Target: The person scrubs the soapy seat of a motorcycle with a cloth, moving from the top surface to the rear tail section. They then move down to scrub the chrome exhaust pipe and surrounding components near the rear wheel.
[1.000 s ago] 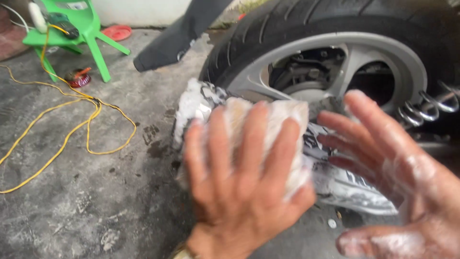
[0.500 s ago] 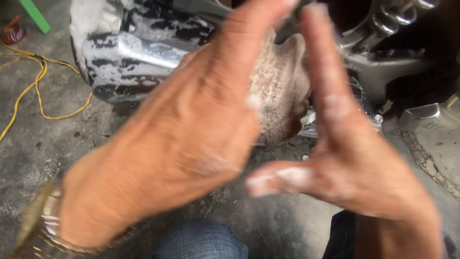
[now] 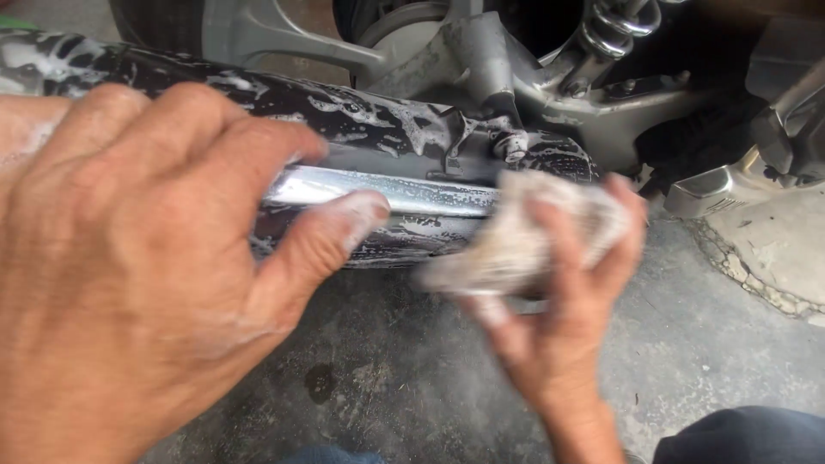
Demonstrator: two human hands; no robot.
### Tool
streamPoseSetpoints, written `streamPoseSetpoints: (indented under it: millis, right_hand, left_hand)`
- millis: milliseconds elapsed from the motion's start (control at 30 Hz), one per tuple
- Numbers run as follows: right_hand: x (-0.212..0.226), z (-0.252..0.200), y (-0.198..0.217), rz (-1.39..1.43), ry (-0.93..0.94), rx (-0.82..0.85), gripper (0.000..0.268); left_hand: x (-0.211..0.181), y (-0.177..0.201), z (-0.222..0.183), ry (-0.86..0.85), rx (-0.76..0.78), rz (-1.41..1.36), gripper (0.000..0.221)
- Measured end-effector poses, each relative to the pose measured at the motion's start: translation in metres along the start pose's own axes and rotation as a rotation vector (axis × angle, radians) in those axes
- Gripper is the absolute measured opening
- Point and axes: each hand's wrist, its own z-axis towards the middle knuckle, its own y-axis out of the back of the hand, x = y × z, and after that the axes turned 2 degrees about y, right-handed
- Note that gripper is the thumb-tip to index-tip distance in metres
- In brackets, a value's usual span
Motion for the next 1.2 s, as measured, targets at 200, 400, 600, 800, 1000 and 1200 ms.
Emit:
streamPoseSetpoints:
  millis: [200,400,600,800,1000,1200]
  right_hand:
    - [0.015,0.012,0.002,0.092,-0.595,-0.175,0.077]
    - [0.014,0.025,-0.018,0.302,-0.248,-0.249,0.064]
    - [0.010,0.031,-0.012,0.425,-0.682,-0.453,0.049]
    - [0.005,0.043,0.001,0.745,-1.414,-0.844,0.020]
    - [-0.012,0.028,-0.007,0.913,-0.928,-0.621,0.027]
    - [-0.017,0.036,0.007,1.054,-1.307,-0.709,0.044]
  left_hand:
    - [0.003,-0.003,-0.007,0.073,-0.133,0.316,0.059]
    - [-0.002,-0.010,-0.004,0.121,-0.149,0.308,0.048]
    - [-0.005,-0.006,-0.001,0.121,-0.216,0.210,0.056]
    - [-0.005,-0.008,-0.006,0.094,-0.220,0.193,0.051]
    - [-0.010,-0.014,-0.008,0.157,-0.153,0.113,0.043]
    - [-0.016,-0.016,-0.007,0.175,-0.156,0.118,0.042]
